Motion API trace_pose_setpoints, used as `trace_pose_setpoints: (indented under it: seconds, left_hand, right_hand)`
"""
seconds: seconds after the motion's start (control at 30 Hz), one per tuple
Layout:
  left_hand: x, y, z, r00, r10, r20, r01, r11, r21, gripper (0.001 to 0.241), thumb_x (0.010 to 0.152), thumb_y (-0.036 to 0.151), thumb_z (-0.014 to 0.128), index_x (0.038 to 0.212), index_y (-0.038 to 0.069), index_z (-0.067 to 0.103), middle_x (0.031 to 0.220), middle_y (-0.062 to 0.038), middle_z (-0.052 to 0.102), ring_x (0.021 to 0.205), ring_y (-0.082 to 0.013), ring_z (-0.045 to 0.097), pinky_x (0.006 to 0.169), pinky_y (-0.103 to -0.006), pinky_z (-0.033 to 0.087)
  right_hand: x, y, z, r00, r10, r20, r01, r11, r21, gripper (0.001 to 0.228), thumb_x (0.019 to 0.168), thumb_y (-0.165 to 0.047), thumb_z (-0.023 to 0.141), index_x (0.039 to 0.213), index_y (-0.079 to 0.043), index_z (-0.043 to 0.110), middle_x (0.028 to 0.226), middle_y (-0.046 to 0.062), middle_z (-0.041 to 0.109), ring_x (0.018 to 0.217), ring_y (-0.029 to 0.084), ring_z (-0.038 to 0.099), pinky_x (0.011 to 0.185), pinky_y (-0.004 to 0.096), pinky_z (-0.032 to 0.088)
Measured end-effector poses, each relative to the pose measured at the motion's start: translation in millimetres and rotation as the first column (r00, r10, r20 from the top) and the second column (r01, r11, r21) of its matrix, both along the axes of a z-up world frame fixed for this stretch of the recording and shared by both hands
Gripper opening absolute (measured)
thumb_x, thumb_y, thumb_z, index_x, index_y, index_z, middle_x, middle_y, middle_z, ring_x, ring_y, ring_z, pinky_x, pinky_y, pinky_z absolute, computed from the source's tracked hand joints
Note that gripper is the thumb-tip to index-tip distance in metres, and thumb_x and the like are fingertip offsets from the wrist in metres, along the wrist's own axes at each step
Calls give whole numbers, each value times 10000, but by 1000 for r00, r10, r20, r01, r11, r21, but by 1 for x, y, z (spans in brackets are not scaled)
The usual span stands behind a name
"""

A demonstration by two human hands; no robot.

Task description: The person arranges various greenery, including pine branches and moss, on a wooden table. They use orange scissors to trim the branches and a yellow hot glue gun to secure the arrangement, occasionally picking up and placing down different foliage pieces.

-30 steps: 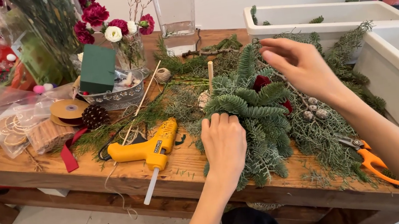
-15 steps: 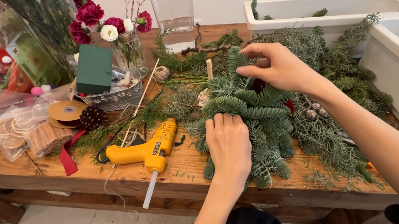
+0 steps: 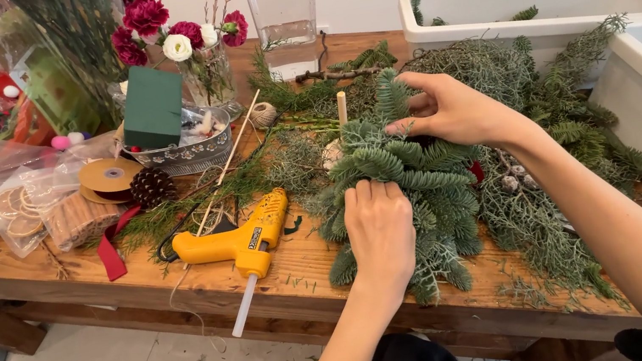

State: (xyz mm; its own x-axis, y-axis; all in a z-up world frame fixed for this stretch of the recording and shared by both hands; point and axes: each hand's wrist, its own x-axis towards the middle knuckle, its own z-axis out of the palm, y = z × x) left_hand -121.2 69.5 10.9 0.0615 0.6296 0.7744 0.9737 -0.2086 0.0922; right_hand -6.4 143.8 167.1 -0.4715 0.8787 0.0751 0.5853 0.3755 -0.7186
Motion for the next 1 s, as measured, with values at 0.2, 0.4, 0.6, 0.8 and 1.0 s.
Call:
trace_pose_setpoints:
  seconds: [0.2, 0.4, 0.6, 0.8, 1.0]
  left_hand:
    - [-22, -13, 17, 985, -46, 168, 77, 980, -182, 164, 805, 59, 739, 953, 5, 695, 820, -127, 656, 755, -252, 603, 704, -347, 423]
    - [-30, -25, 25, 971, -169, 169, 197, 966, -165, 203, 823, 46, 712, 1001, -39, 661, 854, -140, 594, 750, -240, 548, 710, -329, 406]
    - [-24, -12, 11, 989, -137, 60, 142, 986, -92, 64, 850, -53, 634, 907, -42, 661, 790, -131, 569, 692, -213, 504, 659, -307, 370]
    - [-21, -13, 11, 989, -140, 50, 142, 988, -53, 84, 843, -89, 611, 907, -56, 654, 769, -139, 564, 686, -214, 491, 650, -311, 355]
    - [-21, -5, 6, 985, -161, 60, 163, 986, -38, 98, 819, -92, 616, 904, -55, 648, 777, -144, 580, 706, -239, 520, 661, -320, 376]
  right_hand:
    - [23, 12, -24, 995, 7, -98, 3, 995, 103, 648, 861, -289, 759, 1407, -53, 503, 1250, 323, 622, 1169, 409, 636, 1051, 513, 462]
    - [35, -33, -15, 995, -58, -75, 86, 890, 447, 327, 893, -211, 784, 1181, -79, 702, 934, 143, 693, 912, 288, 678, 947, 463, 507]
    - [30, -34, -15, 999, -22, 43, 7, 946, 324, 292, 871, -166, 741, 1156, -103, 739, 921, 152, 759, 866, 301, 730, 916, 468, 538]
    - [28, -26, -13, 994, 2, 106, -36, 947, 319, 225, 875, -155, 734, 1088, -91, 767, 891, 133, 783, 866, 303, 744, 930, 460, 522]
    - [28, -23, -14, 994, 12, 105, -44, 950, 309, 202, 882, -156, 729, 1067, -88, 771, 879, 126, 785, 874, 291, 745, 936, 455, 515]
